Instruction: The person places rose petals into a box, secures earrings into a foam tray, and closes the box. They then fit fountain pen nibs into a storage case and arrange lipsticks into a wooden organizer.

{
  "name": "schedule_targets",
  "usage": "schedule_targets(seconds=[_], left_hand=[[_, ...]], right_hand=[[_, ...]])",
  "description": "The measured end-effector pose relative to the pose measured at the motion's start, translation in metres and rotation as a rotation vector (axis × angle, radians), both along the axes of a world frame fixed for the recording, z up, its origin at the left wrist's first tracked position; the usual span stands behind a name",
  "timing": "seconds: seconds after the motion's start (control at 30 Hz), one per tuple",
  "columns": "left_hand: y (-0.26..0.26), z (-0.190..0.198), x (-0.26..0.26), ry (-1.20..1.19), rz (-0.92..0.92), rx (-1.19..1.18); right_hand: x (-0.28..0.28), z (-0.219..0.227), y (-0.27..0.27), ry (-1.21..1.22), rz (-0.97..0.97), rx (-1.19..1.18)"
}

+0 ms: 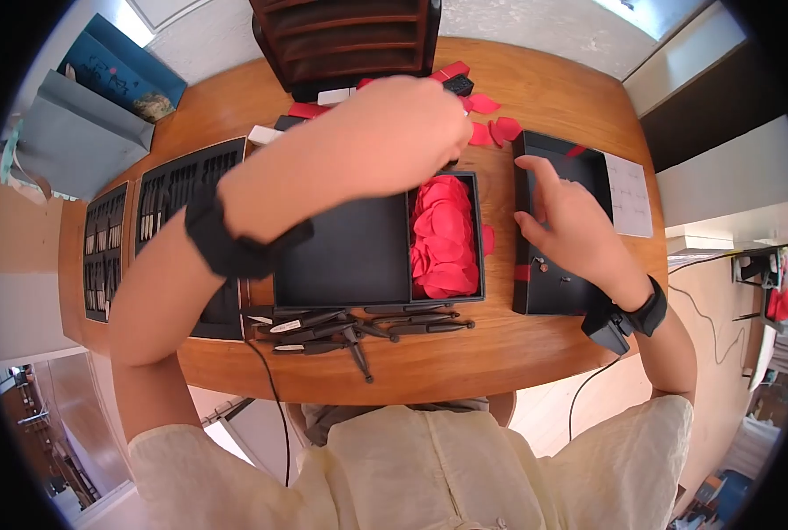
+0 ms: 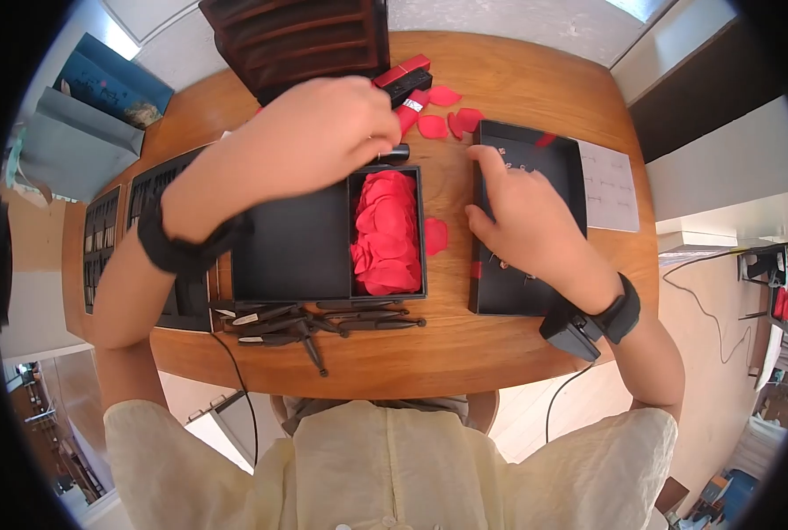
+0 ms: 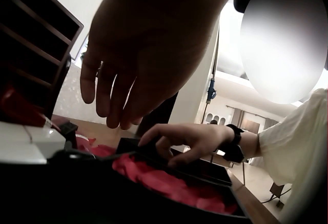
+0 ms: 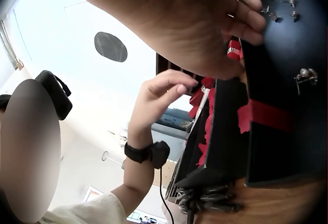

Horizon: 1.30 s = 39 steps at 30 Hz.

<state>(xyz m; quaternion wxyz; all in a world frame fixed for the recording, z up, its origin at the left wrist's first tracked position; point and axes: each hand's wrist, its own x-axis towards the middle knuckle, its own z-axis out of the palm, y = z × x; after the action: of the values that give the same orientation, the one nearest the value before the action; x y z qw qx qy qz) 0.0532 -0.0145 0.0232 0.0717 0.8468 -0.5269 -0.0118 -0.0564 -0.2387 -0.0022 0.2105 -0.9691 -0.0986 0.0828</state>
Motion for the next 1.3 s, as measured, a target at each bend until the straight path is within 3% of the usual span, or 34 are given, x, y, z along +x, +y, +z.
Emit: schedule_targets(seconds=[0.23,0.4,0.47,0.6,0.77,0.83,0.97,1.03,1.1,1.17,1.3], left_hand=[[-0.071,-0.02,0.049,0.003,0.036,0.285],[-0.094,-0.033,0.057,0.008,0.061,0.332],[-0.096,-0.039,0.06,-0.003,0.044,0.37],[-0.095,-0.044,0.057,0.008,0.039,0.34],[-0.087,-0.037,0.056,0.079,0.079,0.313],[-0.071,-0.022,0.056,0.131,0.096,0.138],[-0.039,0.017,0.037,0.162,0.173,0.161],[-0.021,0.028,0.023,0.515,0.107,0.201],[0.0,0.023,0.006,0.54,-0.067,0.056],[0.009,0.014,-0.007,0.747,-0.065,0.089],[0.022,-0.009,-0.03,0.665,-0.1,0.018]], right_hand=[[-0.013,-0.02,-0.012,-0.099,0.053,0.028],[-0.016,-0.011,-0.01,-0.108,0.043,0.025],[-0.008,-0.005,-0.01,-0.107,0.036,0.029],[0.041,-0.004,-0.018,-0.375,0.014,0.0],[0.106,-0.026,-0.038,-0.43,0.014,-0.206],[0.123,-0.032,-0.039,-0.191,-0.013,-0.313],[0.139,-0.039,-0.034,-0.12,0.002,-0.349],[0.14,-0.036,-0.032,-0.043,-0.007,-0.329],[0.142,-0.036,-0.032,-0.042,0.003,-0.316],[0.144,-0.037,-0.035,-0.041,0.01,-0.303],[0.149,-0.044,-0.041,0.018,0.01,-0.311]])
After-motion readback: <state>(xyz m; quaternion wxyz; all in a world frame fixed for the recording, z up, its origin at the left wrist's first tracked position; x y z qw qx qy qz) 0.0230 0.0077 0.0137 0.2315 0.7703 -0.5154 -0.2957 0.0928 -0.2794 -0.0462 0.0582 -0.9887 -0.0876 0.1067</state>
